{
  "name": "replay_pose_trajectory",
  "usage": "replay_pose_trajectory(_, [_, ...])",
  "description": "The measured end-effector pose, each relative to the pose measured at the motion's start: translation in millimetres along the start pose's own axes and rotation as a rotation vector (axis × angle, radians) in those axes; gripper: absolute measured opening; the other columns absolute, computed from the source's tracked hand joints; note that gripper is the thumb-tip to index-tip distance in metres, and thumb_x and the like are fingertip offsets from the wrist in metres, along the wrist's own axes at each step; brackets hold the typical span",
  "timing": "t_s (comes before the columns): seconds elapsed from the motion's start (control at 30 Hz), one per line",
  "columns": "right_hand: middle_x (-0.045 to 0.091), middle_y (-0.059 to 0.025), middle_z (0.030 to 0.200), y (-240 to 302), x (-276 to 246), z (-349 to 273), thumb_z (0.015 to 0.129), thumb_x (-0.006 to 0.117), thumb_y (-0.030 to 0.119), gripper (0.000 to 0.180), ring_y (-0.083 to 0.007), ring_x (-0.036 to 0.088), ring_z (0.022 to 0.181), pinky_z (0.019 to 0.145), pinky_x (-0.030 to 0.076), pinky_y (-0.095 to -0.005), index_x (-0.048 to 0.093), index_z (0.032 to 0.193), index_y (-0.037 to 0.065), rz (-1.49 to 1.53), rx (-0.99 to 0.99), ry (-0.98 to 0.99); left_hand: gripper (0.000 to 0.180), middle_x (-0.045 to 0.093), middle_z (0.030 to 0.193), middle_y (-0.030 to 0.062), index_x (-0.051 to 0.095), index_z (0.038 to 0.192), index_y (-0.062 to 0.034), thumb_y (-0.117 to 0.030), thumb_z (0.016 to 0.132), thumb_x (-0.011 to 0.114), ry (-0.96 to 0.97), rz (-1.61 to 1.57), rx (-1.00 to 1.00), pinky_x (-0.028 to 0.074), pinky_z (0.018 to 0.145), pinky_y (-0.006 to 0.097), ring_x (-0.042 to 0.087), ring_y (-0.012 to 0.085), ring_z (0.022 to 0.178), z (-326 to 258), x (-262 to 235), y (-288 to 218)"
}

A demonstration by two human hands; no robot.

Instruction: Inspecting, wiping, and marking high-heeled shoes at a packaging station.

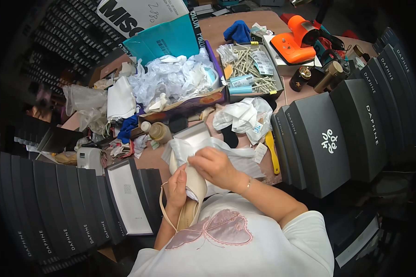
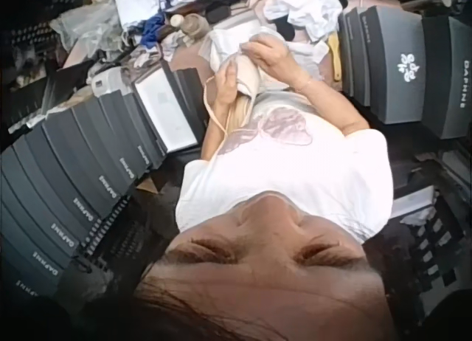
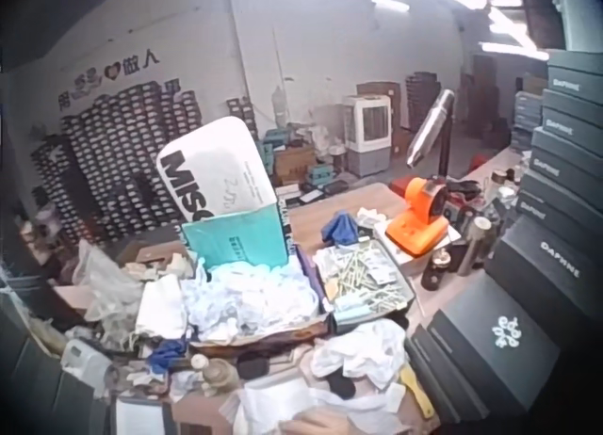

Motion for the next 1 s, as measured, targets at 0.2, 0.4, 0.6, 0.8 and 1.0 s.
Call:
replay_pose_trajectory(0.2, [0.058,-0.0089,0.081,9,9,-17,0.071,0.066,0.004,0.022,-0.0259,0.059,0.073,0.061,0.048,-0.0350,0.065,0.093,0.004,-0.015,-0.014,0.115,0.057,0.061,0.105,0.0094,0.049,0.130,0.0065,-0.041,0.099,0.045,-0.031,0.061,0.088,0.042,0.089,0.026,0.056,0.0148,0.098,3,-8,1])
replay_pose_trajectory(0.4, [0.061,-0.0050,0.089,-37,6,-13,0.089,0.062,0.010,0.016,-0.0108,0.056,0.080,0.070,0.045,-0.0240,0.063,0.104,0.004,0.380,0.575,0.016,0.080,0.047,0.133,0.0147,0.029,0.145,-0.0033,-0.034,0.083,0.070,0.353,-0.020,0.093,0.031,0.104,0.030,0.044,0.0217,0.123,-5,-11,-14])
replay_pose_trajectory(0.6, [0.060,0.0018,0.090,-45,2,-50,0.093,0.057,0.015,0.018,-0.0038,0.052,0.082,0.072,0.044,-0.0197,0.061,0.106,0.003,0.839,1.016,-0.118,0.112,0.037,0.145,0.0119,0.023,0.149,-0.0076,-0.012,0.059,0.088,0.442,-0.137,-0.038,0.024,0.110,0.030,0.034,0.0203,0.133,-9,-19,-13])
replay_pose_trajectory(0.8, [0.061,0.0015,0.087,-27,2,-62,0.093,0.058,0.014,0.014,-0.0031,0.052,0.077,0.069,0.043,-0.0188,0.062,0.099,0.002,0.822,1.053,-0.022,0.106,0.047,0.139,0.0124,0.035,0.145,-0.0090,-0.022,0.055,0.090,0.273,0.014,0.063,0.031,0.106,0.030,0.043,0.0198,0.127,-11,-22,-7])
replay_pose_trajectory(1.0, [0.061,0.0015,0.084,-13,4,-57,0.091,0.060,0.012,0.012,-0.0037,0.052,0.075,0.065,0.042,-0.0192,0.061,0.096,0.002,0.698,0.942,0.026,0.103,0.050,0.137,0.0142,0.038,0.143,-0.0089,-0.024,0.054,0.089,0.213,0.015,0.054,0.035,0.104,0.032,0.046,0.0207,0.125,-12,-24,0])
Point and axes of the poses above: each hand's wrist, its own z-axis towards the middle knuckle, its own x-axis out of the palm, y = z × x, the point moved 3 cm from there along z, towards the middle knuckle
